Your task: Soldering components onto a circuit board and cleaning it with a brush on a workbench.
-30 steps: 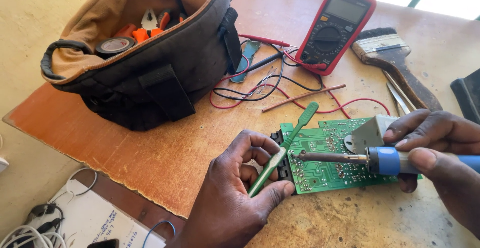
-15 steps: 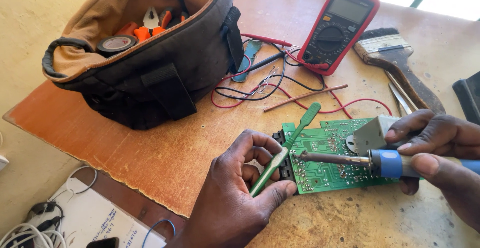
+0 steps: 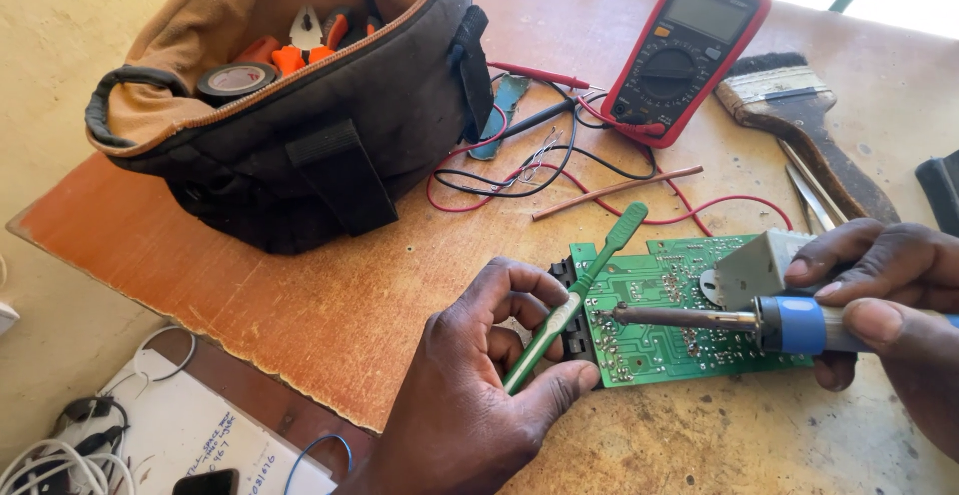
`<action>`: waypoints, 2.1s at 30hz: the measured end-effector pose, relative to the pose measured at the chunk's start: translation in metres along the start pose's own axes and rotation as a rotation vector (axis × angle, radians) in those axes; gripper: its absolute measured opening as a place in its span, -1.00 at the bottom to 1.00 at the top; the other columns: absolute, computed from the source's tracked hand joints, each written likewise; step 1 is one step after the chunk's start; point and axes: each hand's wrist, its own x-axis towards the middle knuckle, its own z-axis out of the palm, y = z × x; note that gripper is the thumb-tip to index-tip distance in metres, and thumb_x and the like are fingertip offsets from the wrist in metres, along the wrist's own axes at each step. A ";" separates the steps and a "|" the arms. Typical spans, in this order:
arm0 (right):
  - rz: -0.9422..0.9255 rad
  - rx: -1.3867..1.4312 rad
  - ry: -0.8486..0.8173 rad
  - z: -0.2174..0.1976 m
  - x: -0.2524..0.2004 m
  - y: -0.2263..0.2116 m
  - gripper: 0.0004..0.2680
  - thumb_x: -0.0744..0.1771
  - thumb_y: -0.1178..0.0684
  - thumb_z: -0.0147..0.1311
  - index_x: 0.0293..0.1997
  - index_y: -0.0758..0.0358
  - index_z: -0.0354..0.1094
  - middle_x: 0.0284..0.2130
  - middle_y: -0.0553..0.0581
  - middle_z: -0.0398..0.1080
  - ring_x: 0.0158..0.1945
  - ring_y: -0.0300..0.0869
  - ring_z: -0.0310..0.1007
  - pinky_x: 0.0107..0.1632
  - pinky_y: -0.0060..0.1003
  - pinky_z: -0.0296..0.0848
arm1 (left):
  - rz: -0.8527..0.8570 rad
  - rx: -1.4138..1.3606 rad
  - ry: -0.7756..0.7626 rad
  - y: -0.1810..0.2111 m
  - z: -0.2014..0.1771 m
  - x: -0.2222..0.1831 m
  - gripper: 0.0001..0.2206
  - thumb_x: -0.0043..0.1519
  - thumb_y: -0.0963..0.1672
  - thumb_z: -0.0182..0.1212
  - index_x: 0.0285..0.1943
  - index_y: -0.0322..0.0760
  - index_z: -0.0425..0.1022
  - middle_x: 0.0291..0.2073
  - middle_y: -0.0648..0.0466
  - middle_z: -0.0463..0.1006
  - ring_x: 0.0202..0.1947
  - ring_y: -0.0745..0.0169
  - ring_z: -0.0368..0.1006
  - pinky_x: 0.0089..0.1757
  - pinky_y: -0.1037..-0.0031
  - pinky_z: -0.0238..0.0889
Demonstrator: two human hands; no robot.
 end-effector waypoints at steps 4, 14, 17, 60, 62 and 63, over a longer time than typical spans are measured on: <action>-0.012 -0.028 0.000 0.003 0.000 -0.001 -0.81 0.24 -0.07 0.20 -0.33 0.24 0.45 -0.15 0.30 0.48 -0.09 -0.05 0.58 -0.67 -0.44 0.66 | 0.023 0.022 0.006 -0.001 0.000 0.000 -0.72 0.01 -0.18 0.49 -0.14 -0.10 0.54 -0.50 0.18 0.57 -0.65 0.54 0.35 -0.54 0.64 0.19; -0.008 -0.060 0.038 0.020 -0.006 -0.020 -0.82 0.25 0.02 0.13 -0.31 0.37 0.41 -0.11 0.34 0.48 -0.50 -0.04 0.54 -0.61 -0.36 0.58 | -0.029 -0.085 -0.031 0.007 -0.008 -0.002 -0.89 0.24 -0.17 0.23 -0.14 -0.22 0.65 -0.50 0.13 0.53 -0.62 0.50 0.26 -0.52 0.61 0.04; -0.002 -0.016 0.032 0.022 -0.008 -0.021 -0.83 0.25 0.04 0.13 -0.30 0.38 0.42 -0.11 0.35 0.48 -0.44 -0.03 0.56 -0.56 -0.33 0.61 | 0.002 0.045 -0.020 0.006 -0.009 -0.007 -0.93 0.24 -0.16 0.26 -0.24 -0.18 0.65 -0.65 0.20 0.38 -0.70 0.52 0.14 -0.57 0.54 -0.05; -0.133 -0.080 -0.096 -0.001 0.000 0.000 -0.79 0.28 -0.15 0.15 -0.21 0.14 0.52 -0.08 0.22 0.47 0.20 -0.16 0.46 -0.66 -0.64 0.74 | -0.009 -0.089 0.181 -0.020 0.004 -0.005 -0.79 0.13 -0.10 0.27 -0.09 -0.14 0.70 -0.33 0.12 0.80 -0.81 0.41 0.54 -0.67 0.63 0.44; -0.117 -0.074 -0.101 -0.003 -0.002 0.001 -0.79 0.28 -0.13 0.14 -0.19 0.14 0.52 -0.04 0.23 0.46 0.21 -0.15 0.45 -0.64 -0.62 0.75 | -0.014 -0.126 0.198 -0.019 0.007 -0.003 -0.78 0.12 -0.12 0.27 -0.10 -0.18 0.71 -0.37 0.11 0.79 -0.82 0.39 0.54 -0.67 0.63 0.43; -0.100 -0.066 -0.106 -0.004 -0.003 0.002 -0.80 0.27 -0.11 0.14 -0.17 0.15 0.52 0.00 0.24 0.45 0.22 -0.14 0.45 -0.62 -0.61 0.76 | -0.019 -0.162 0.215 -0.018 0.008 -0.003 -0.78 0.11 -0.14 0.28 -0.10 -0.22 0.71 -0.40 0.10 0.79 -0.82 0.37 0.54 -0.68 0.63 0.43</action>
